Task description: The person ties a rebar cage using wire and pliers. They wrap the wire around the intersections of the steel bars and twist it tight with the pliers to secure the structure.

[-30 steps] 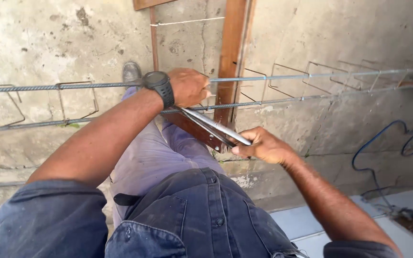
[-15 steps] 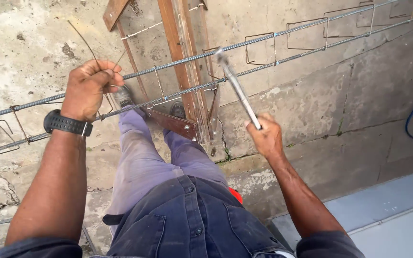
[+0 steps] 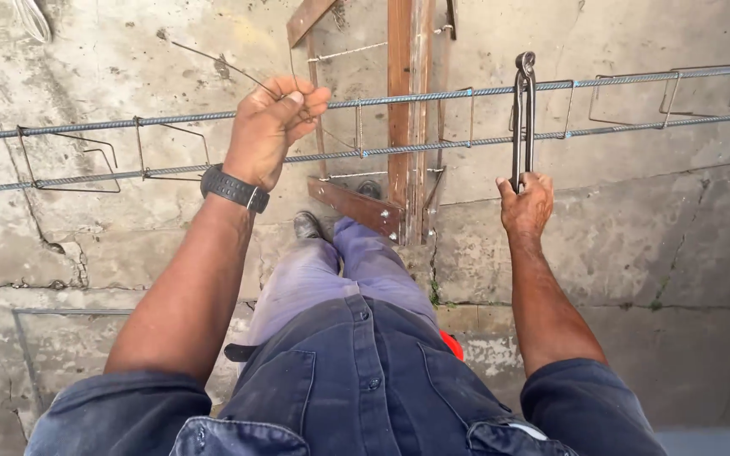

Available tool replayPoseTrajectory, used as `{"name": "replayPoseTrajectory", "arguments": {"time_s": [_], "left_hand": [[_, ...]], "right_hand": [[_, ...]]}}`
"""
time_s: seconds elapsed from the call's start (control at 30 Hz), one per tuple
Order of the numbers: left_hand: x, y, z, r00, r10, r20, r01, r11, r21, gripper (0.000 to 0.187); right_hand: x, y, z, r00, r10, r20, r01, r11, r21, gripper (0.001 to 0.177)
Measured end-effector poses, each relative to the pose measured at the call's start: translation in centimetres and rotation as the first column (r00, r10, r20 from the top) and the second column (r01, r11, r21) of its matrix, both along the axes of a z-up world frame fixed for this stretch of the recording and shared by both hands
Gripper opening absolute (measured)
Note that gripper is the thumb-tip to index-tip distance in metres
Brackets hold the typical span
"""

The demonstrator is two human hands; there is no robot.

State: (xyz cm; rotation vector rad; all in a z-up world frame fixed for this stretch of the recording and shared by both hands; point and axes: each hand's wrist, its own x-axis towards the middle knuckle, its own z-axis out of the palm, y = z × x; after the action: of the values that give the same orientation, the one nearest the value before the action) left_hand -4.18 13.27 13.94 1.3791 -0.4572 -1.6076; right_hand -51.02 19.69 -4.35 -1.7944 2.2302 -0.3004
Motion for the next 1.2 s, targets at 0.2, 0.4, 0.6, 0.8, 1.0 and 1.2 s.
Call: {"name": "replayPoseTrajectory", "arguments": {"time_s": [0.2,0.4,0.6,0.8,1.0,1.2], "left_hand": [[1.3,1.3,0.7,0.983,-0.103,0.148,0.121,0.986,-0.115,0.012],[1.4,3.7,1.4,0.995,-0.089,0.051,0.099,0.964,-0.248,0.021],[1.8,5.6,4.9,0.992,-0.106,-0.063,0.078,0.936,-0.343,0.023],[3.8,7.4,5.9,0.992,-0.067,-0.109,0.024,0.935,-0.353,0.025],[7.0,9.2,7.6,0.944,-0.132,0.302,0.259,0.863,-0.433,0.037],[8.7,11.2,8.3,0.946,-0.178,0.269,0.301,0.789,-0.536,0.031]], "right_hand": [[5.9,-0.9,11.2,0.982,0.065,0.176,-0.029,0.979,-0.200,0.019],[21.6,-2.3,20.9,0.416,-0.069,0.907,-0.375,0.895,0.241,0.041],[30.5,0.3,21.5,0.131,-0.161,0.978,-0.453,0.868,0.203,0.021],[32.5,2.4,22.5,0.110,-0.083,0.990,-0.410,0.904,0.121,0.018],[33.4,3.1,26.4,0.006,-0.299,0.954,-0.447,0.853,0.270,0.018],[33.2,3.8,26.9,-0.050,-0.332,0.942,-0.503,0.823,0.263,0.019]]}}
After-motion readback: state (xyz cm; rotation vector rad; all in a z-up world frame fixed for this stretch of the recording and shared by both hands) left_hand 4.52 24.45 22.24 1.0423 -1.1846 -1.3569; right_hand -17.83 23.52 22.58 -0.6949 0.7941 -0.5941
